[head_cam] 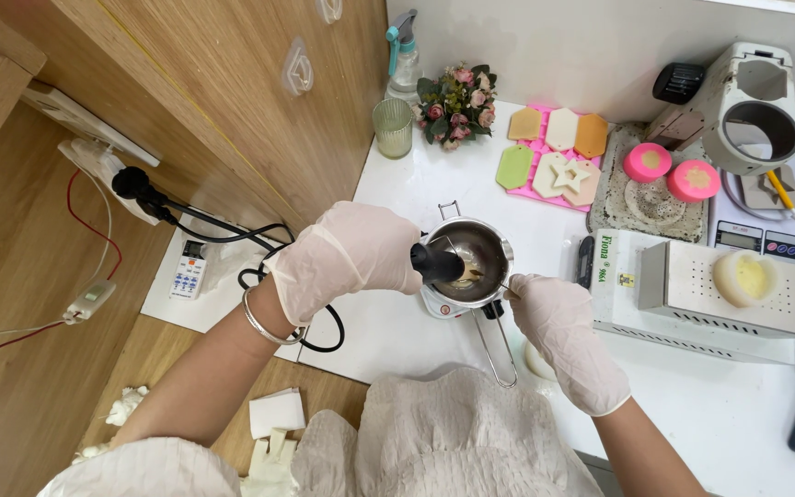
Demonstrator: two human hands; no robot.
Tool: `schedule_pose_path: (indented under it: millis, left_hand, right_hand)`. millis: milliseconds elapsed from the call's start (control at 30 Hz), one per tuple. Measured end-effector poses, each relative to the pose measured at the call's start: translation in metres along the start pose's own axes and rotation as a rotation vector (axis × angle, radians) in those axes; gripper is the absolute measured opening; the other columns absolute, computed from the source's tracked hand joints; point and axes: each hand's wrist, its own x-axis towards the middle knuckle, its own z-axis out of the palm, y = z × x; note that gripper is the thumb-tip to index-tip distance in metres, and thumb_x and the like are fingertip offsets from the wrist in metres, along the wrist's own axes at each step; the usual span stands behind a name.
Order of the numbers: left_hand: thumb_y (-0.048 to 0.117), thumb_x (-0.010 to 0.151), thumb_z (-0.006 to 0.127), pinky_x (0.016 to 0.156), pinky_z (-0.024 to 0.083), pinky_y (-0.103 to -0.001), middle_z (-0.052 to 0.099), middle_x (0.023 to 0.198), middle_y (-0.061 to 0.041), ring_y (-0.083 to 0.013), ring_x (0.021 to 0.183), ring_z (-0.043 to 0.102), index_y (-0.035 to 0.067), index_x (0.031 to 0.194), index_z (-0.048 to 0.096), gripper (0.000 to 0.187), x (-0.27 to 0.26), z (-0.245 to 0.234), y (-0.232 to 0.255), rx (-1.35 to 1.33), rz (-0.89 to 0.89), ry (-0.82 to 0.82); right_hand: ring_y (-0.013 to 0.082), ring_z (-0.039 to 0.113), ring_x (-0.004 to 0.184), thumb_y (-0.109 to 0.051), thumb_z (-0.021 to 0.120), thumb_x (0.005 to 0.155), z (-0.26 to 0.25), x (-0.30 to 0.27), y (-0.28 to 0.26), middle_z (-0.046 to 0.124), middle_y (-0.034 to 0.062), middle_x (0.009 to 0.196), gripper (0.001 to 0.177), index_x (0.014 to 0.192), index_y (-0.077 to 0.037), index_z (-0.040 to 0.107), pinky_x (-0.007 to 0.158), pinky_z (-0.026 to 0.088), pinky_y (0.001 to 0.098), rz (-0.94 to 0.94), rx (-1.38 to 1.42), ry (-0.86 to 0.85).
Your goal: Melting pieces of wax in a small pot using an electric heater and a heat gun.
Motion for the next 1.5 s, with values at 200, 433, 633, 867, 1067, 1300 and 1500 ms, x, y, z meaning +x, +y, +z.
schedule_pose_path:
  millis: [200,433,633,867,1067,1300,1500]
  left_hand:
    - [0.043,0.077,0.071,0.078,0.058,-0.045,0.073,0.084,-0.015,-0.0356,0.084,0.072,0.012,0.092,0.077,0.035,0.002,0.001,0.001,0.004,0.0,-0.007]
    - [0.043,0.076,0.072,0.078,0.058,-0.045,0.074,0.084,-0.014,-0.035,0.084,0.072,0.012,0.092,0.077,0.036,0.002,0.003,-0.002,0.003,-0.012,-0.009]
    - [0.043,0.076,0.072,0.078,0.058,-0.045,0.074,0.084,-0.014,-0.035,0.084,0.072,0.012,0.092,0.077,0.035,0.005,0.006,-0.003,0.007,-0.004,0.008]
    - [0.043,0.076,0.072,0.076,0.058,-0.045,0.074,0.081,-0.014,-0.034,0.082,0.073,0.012,0.09,0.077,0.035,0.006,-0.004,0.007,0.013,0.004,-0.01]
    - [0.042,0.076,0.072,0.074,0.058,-0.045,0.074,0.08,-0.013,-0.0339,0.079,0.072,0.012,0.09,0.078,0.034,0.012,-0.003,0.011,0.023,0.024,-0.019]
    - [0.042,0.076,0.072,0.073,0.058,-0.045,0.074,0.08,-0.013,-0.034,0.079,0.072,0.011,0.09,0.078,0.034,0.014,-0.001,0.011,0.037,0.029,-0.028]
    - [0.041,0.077,0.072,0.073,0.058,-0.045,0.074,0.08,-0.013,-0.0338,0.078,0.073,0.011,0.09,0.078,0.034,0.014,-0.002,0.012,0.036,0.016,-0.038]
  right_hand:
    - [0.0297,0.073,0.086,-0.033,0.06,0.096,-0.006,-0.002,-0.005,0.076,0.0029,0.096,0.019,0.104,-0.025,0.075,0.072,0.058,0.0423,0.002,0.008,-0.028]
    - [0.0297,0.074,0.086,-0.033,0.059,0.097,-0.007,0.0,-0.007,0.076,0.0044,0.096,0.02,0.106,-0.025,0.075,0.074,0.058,0.0422,-0.004,0.011,-0.041]
    - [0.0294,0.074,0.088,-0.033,0.059,0.097,-0.009,0.002,-0.009,0.076,0.0034,0.098,0.022,0.112,-0.029,0.074,0.075,0.058,0.043,0.024,-0.015,-0.109]
    - [0.029,0.074,0.09,-0.038,0.057,0.099,-0.01,0.002,-0.009,0.077,0.0038,0.098,0.024,0.114,-0.03,0.073,0.076,0.058,0.0431,0.015,-0.022,-0.117]
    - [0.0288,0.074,0.09,-0.036,0.057,0.098,-0.006,0.002,-0.008,0.077,0.0034,0.098,0.024,0.114,-0.031,0.073,0.076,0.058,0.0435,0.012,-0.009,-0.12]
    - [0.029,0.074,0.088,-0.039,0.056,0.099,-0.005,0.004,-0.008,0.077,0.0036,0.096,0.024,0.113,-0.03,0.073,0.076,0.059,0.0429,0.03,-0.036,-0.145]
    - [0.0293,0.074,0.087,-0.039,0.055,0.1,-0.007,0.004,-0.01,0.077,0.004,0.095,0.024,0.115,-0.031,0.072,0.075,0.059,0.0436,0.022,-0.037,-0.143]
